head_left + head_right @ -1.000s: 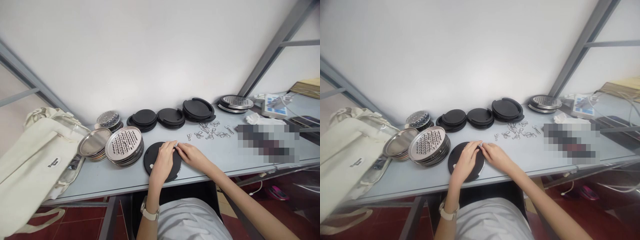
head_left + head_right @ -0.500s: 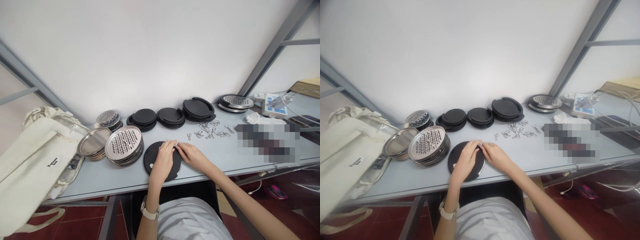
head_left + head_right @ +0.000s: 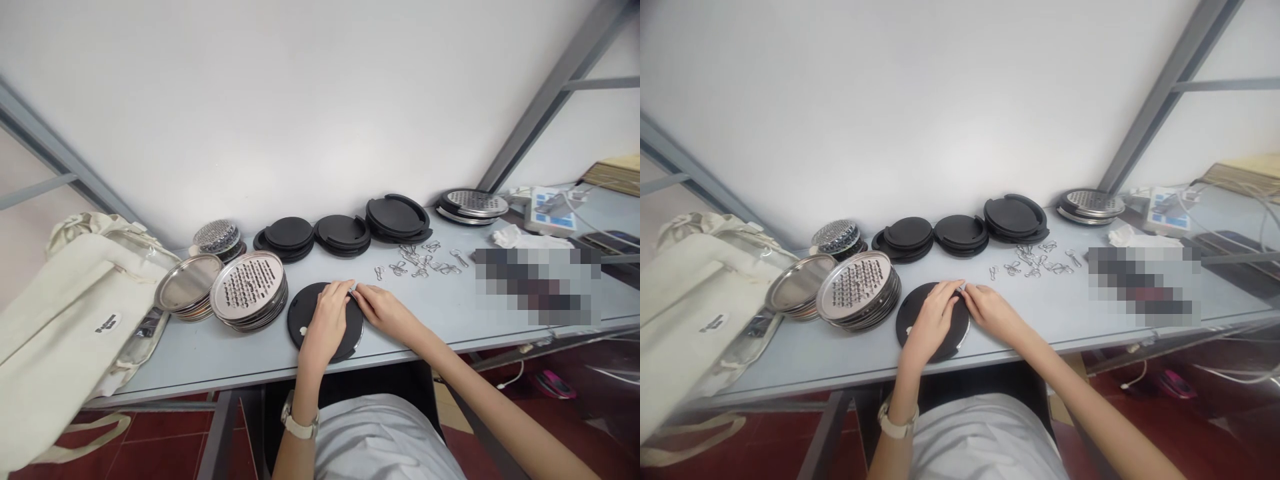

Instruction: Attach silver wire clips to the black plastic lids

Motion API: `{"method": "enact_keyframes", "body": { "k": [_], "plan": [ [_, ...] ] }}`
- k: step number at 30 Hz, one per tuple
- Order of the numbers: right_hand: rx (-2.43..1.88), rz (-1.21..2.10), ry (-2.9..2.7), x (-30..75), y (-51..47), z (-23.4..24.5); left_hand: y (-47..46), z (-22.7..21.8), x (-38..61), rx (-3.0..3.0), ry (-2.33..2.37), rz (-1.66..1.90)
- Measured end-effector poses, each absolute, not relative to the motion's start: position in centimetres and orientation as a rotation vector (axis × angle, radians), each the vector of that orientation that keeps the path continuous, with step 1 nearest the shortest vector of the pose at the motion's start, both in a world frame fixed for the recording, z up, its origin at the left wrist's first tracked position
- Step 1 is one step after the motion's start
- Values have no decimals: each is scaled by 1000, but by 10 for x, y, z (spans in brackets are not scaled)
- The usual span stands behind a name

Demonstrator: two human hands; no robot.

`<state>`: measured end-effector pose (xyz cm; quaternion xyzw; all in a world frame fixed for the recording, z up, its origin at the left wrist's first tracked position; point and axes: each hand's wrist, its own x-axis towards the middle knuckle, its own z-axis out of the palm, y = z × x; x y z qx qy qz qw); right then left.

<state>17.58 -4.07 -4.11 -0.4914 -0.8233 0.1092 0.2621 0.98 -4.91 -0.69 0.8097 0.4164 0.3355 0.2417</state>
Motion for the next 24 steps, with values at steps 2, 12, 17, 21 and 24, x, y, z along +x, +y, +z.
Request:
{"method": "enact_keyframes", "body": {
  "k": [2,12,17,21,24],
  "plan": [
    [-1329,297,-2209,176,-41,-40,-49,-7,10,2216,1140,909],
    [-1338,336,-2130,179,-40,-34,-50,-10,10,2212,1195,869],
    [-1342,246,-2238,176,-39,-39,-49,-13,10,2213,1225,895],
    [-1347,262,-2256,176,-39,-39,-48,-14,10,2230,1212,887],
    [-1360,261,-2255,176,-39,-38,-47,-15,9,2236,1210,894]
  ]
}}
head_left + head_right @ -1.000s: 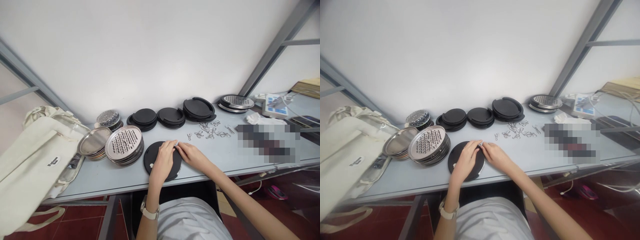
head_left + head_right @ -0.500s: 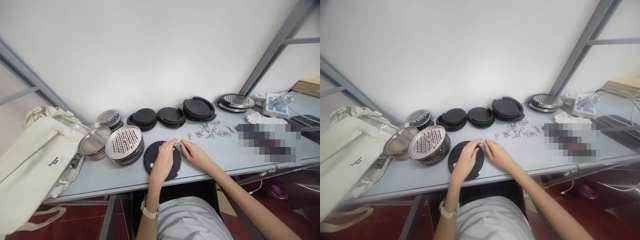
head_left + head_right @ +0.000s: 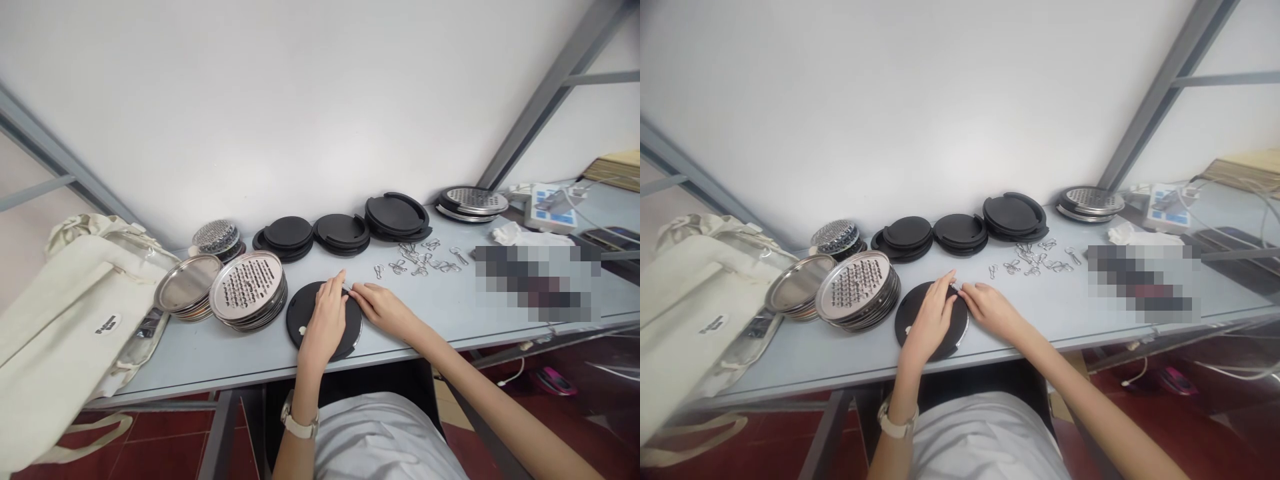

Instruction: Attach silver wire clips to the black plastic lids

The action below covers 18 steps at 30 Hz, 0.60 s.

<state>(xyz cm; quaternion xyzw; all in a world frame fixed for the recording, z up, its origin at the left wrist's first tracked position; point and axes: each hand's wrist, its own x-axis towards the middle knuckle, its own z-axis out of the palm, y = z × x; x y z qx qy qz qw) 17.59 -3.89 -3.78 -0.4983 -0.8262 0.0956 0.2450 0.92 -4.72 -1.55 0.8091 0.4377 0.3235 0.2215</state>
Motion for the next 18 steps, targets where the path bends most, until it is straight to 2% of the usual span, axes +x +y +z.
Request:
{"method": "enact_keyframes", "body": {
  "k": [18],
  "plan": [
    [-1340,279,-2238,176,-40,-37,-46,-14,9,2208,1158,940]
  ]
}}
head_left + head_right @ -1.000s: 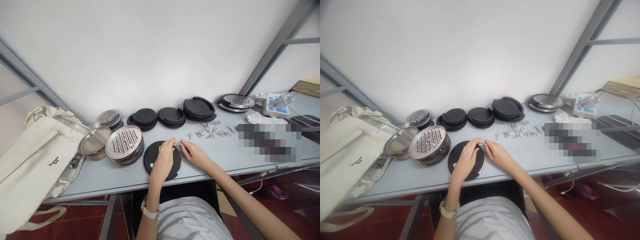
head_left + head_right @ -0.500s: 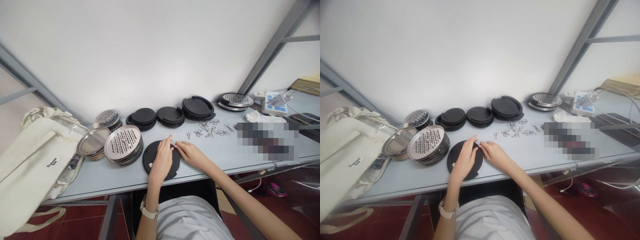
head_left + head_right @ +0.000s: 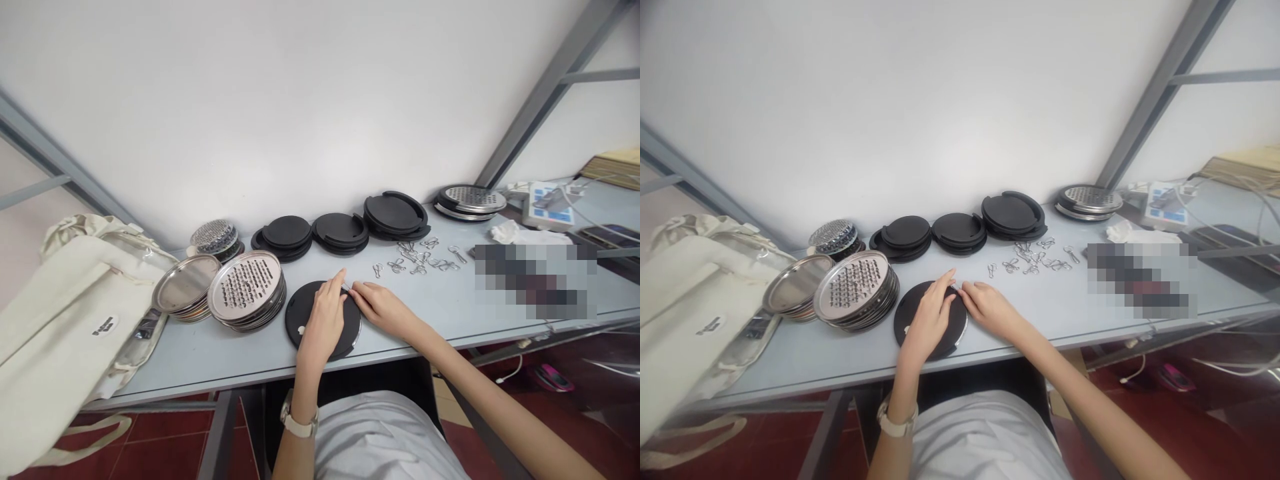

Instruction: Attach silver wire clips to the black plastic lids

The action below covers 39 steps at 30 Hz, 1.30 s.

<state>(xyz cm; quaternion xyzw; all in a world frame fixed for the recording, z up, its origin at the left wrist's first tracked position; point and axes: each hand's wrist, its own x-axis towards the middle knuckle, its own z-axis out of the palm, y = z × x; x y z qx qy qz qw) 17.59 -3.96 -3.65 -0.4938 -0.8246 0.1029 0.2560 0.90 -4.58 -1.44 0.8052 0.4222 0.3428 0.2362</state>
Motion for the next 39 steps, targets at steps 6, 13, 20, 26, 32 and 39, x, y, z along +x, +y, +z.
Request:
{"method": "enact_keyframes", "body": {
  "k": [6,13,20,26,32,39],
  "plan": [
    [-1309,378,-2202,176,-41,-34,-46,-14,10,2201,1175,926],
    [-1313,340,-2216,176,-40,-36,-46,-14,10,2210,1173,931],
    [-1330,283,-2227,175,-40,-38,-46,-14,9,2203,1171,927],
    [-1310,281,-2211,175,-41,-38,-45,-15,10,2193,1148,946],
    [-1309,282,-2199,176,-42,-37,-46,-13,10,2180,1129,972],
    [-1320,241,-2214,176,-42,-37,-45,-11,10,2181,1125,970]
  ]
}}
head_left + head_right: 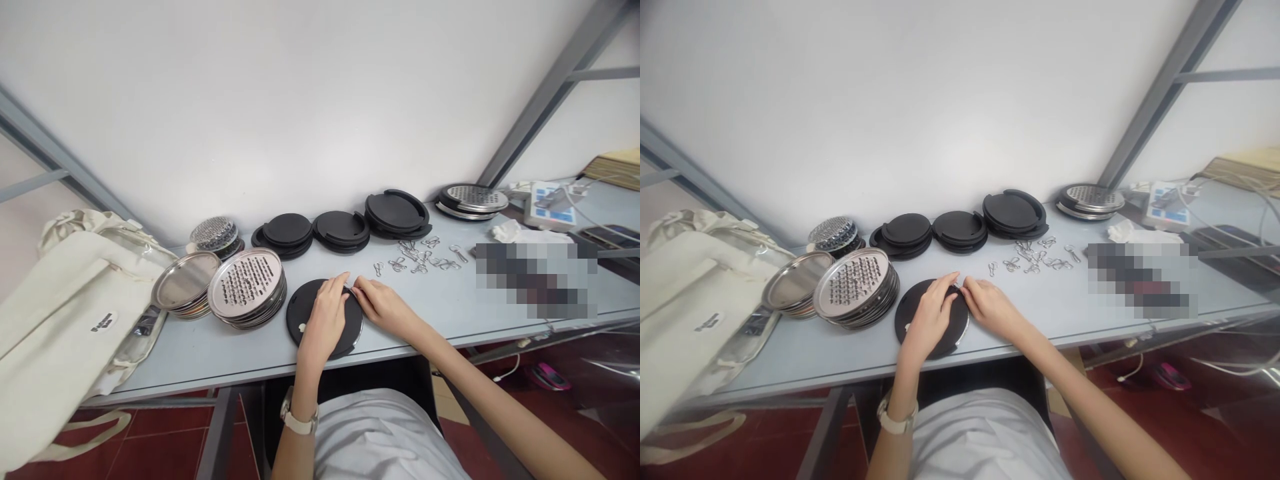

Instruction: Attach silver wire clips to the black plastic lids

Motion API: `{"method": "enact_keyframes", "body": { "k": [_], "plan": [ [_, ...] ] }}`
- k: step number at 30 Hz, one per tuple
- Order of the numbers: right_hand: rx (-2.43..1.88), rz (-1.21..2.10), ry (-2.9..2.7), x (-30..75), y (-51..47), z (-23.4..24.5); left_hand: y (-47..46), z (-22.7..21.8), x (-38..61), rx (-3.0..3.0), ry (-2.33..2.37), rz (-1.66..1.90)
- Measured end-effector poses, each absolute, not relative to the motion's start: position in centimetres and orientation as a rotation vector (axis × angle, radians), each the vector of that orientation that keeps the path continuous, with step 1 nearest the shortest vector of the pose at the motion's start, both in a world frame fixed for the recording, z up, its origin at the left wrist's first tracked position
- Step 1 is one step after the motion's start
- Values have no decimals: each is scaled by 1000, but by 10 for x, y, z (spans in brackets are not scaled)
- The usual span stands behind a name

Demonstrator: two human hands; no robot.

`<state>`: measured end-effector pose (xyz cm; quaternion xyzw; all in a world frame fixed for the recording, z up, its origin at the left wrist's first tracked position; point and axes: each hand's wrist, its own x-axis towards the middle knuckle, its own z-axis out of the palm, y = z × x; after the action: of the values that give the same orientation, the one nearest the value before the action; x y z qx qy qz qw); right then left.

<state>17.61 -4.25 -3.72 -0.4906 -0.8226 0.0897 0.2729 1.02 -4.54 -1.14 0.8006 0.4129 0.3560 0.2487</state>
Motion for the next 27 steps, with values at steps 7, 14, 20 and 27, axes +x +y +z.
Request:
{"method": "enact_keyframes", "body": {
  "k": [7,14,20,27],
  "plan": [
    [-1314,223,-2212,177,-43,-36,-46,-13,10,2175,1119,968],
    [-1309,223,-2205,176,-43,-35,-46,-13,10,2179,1122,973],
    [-1307,225,-2197,176,-43,-35,-47,-11,10,2179,1128,963],
    [-1300,210,-2191,176,-43,-35,-46,-12,10,2190,1124,964]
  ]
}}
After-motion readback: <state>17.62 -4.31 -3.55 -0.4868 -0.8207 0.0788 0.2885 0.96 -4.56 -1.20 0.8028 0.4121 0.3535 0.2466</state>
